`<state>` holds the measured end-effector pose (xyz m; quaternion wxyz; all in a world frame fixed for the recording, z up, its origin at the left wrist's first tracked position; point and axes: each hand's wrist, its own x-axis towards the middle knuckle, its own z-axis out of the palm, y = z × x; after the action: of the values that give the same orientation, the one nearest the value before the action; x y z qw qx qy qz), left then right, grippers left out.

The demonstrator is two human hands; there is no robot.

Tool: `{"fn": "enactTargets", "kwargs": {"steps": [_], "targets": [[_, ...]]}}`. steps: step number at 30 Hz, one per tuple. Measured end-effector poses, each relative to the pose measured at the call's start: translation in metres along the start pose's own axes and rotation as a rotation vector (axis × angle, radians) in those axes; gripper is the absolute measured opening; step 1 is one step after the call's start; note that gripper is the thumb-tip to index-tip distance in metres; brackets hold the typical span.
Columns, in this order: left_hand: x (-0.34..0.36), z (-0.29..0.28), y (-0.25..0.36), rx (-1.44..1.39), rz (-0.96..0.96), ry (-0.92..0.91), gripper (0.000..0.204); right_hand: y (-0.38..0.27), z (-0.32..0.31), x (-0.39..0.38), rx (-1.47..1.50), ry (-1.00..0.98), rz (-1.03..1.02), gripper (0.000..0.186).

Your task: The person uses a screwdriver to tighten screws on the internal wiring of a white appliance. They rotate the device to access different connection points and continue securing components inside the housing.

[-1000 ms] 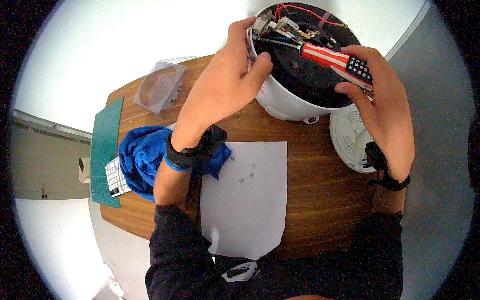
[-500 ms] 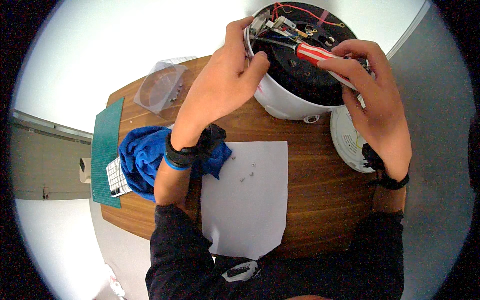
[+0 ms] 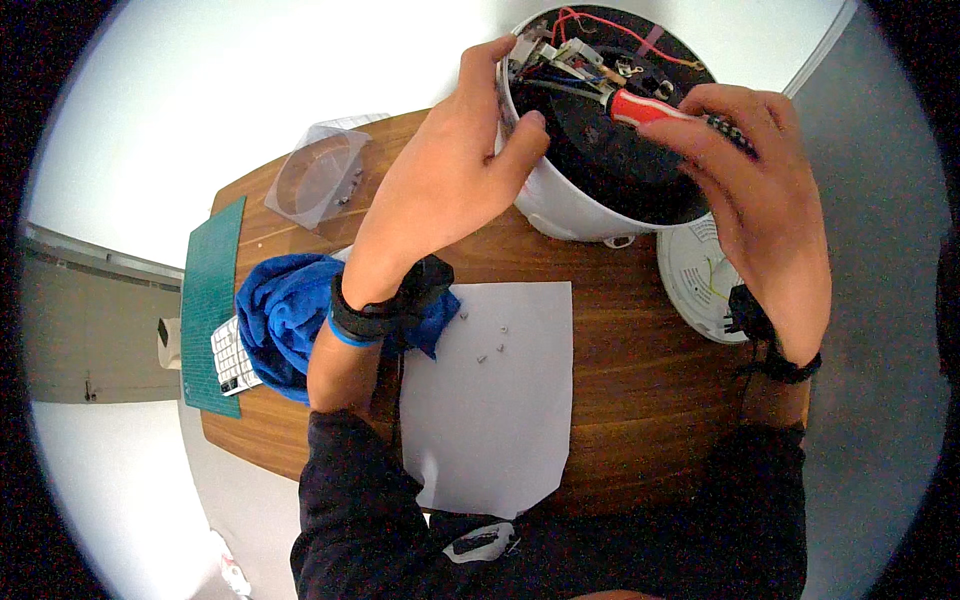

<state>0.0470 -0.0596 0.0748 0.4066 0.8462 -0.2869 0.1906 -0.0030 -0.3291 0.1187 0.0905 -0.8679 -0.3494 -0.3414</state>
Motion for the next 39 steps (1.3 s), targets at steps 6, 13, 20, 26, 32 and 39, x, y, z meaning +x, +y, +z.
{"fn": "enactTargets", "kwargs": {"steps": [6,13,20,26,32,39], "targets": [[0.0,-0.004,0.003,0.004,-0.041,-0.03,0.063,0.002,0.004,0.001,-0.013,0.027,-0.091,0.043],[0.003,-0.008,0.002,-0.074,-0.101,-0.045,0.062,0.001,0.009,-0.006,0.232,0.004,0.213,0.049],[0.002,-0.005,-0.001,-0.081,-0.099,-0.013,0.062,-0.006,0.005,-0.009,0.449,-0.165,0.175,0.05],[0.003,-0.009,0.002,-0.047,-0.12,-0.021,0.06,-0.008,0.002,-0.005,0.361,-0.21,0.138,0.044],[0.003,-0.004,-0.012,-0.103,-0.012,0.015,0.059,-0.008,-0.007,-0.007,0.218,-0.23,0.093,0.052],[0.002,-0.004,-0.008,-0.123,-0.064,0.014,0.061,0.002,-0.002,-0.007,0.12,-0.13,-0.007,0.053]]}}
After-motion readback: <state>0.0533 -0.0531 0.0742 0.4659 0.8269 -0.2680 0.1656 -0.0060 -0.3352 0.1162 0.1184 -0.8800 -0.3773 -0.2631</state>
